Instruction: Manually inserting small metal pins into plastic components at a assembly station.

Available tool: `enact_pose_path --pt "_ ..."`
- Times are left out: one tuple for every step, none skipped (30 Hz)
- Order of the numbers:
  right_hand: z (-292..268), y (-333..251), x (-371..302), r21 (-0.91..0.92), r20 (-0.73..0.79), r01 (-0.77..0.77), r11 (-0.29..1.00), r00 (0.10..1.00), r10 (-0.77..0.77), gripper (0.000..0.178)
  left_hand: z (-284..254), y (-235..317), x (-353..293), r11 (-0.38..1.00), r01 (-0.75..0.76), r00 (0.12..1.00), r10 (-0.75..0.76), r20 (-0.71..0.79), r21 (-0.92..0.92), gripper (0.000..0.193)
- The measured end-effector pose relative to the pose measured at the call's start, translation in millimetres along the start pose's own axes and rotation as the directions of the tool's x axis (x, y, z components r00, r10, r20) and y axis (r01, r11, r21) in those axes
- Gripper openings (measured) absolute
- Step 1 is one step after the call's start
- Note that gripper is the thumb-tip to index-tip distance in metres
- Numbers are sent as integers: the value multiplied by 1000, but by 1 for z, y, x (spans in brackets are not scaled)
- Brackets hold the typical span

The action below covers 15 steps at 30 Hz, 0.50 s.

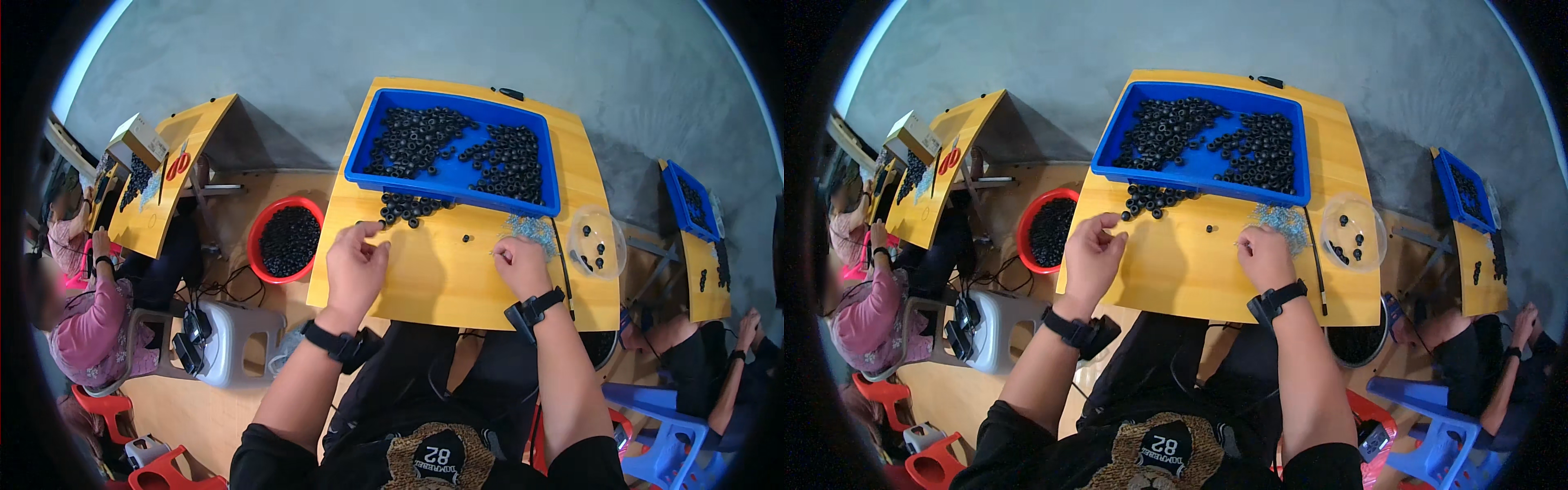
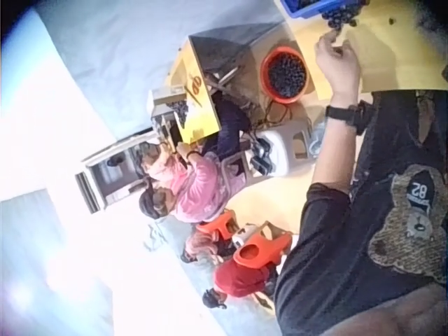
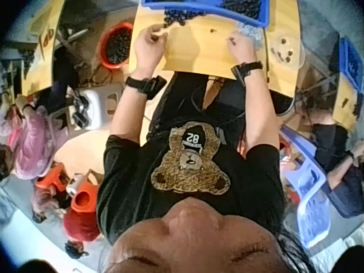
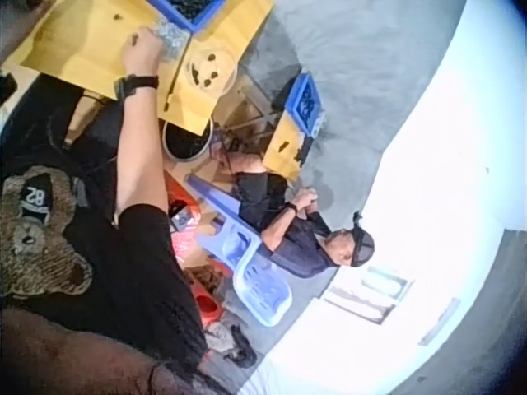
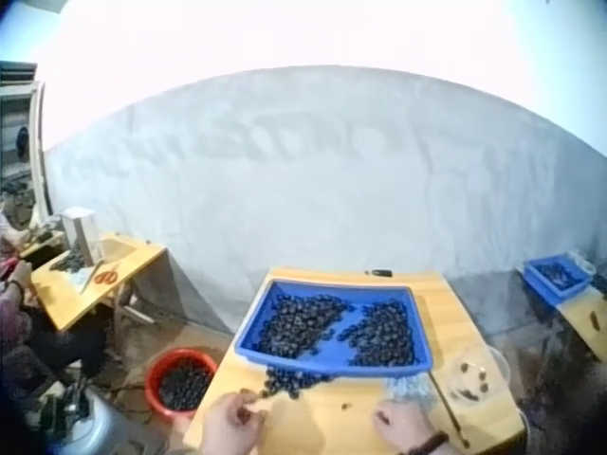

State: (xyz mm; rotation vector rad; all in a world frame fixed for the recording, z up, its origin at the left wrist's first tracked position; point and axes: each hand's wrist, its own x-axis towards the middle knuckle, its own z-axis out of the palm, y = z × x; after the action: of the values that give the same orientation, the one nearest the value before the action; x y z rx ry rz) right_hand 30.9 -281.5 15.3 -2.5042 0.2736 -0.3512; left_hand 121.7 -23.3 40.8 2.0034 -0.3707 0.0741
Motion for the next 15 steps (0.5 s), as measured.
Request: enact_pose_path --pt "-1 -1 -1 25 6 -24 999 1000 23 7 4 2 7 997 -35 997 40 -73 72 27" --pt "-3 -3 -1 49 12 -46 998 999 45 6 7 1 12 997 -33 997 38 -71 69 27" --pt "-5 -5 -1 47 12 -46 998 999 45 6 11 -1 16 992 -38 994 50 -96 120 29" --pt "-4 -4 -1 35 21 -30 999 999 29 7 17 -5 20 985 -32 992 52 -116 171 32" --pt "-3 -4 0 24 30 -12 1000 999 12 7 21 -7 22 982 22 996 -5 -90 188 36" --pt "-2 -3 0 21 38 -18 1000 999 17 7 26 -13 23 982 30 996 -14 -86 186 36" --pt "-3 -3 -1 16 38 -14 1000 999 13 9 30 -18 23 964 11 997 10 -78 267 33" --pt "-4 -3 -2 11 39 -11 1000 999 10 10 32 -22 23 938 -8 997 34 -68 346 30" --pt "-5 -4 -3 10 40 -9 1000 999 9 10 33 -25 22 939 -6 997 32 -70 345 30" --pt "-6 -5 -5 61 36 -45 997 998 42 11 34 -25 22 932 -9 999 28 -47 363 27" --pt "-7 -5 -7 113 34 -81 990 996 77 12 35 -25 22 924 -13 999 23 -23 381 25" --pt "-8 -3 -7 110 34 -88 990 996 84 12 36 -25 22 925 -15 1000 22 -16 379 25" --pt "-8 -1 -7 75 33 -56 996 998 53 12 36 -23 24 927 -10 1000 13 -5 375 21" --pt "-9 1 -6 40 35 -25 999 999 24 12 36 -21 25 928 -5 1000 3 6 373 17" --pt "-11 3 -6 39 38 -40 998 999 39 12 36 -19 26 930 -34 999 32 13 366 18"
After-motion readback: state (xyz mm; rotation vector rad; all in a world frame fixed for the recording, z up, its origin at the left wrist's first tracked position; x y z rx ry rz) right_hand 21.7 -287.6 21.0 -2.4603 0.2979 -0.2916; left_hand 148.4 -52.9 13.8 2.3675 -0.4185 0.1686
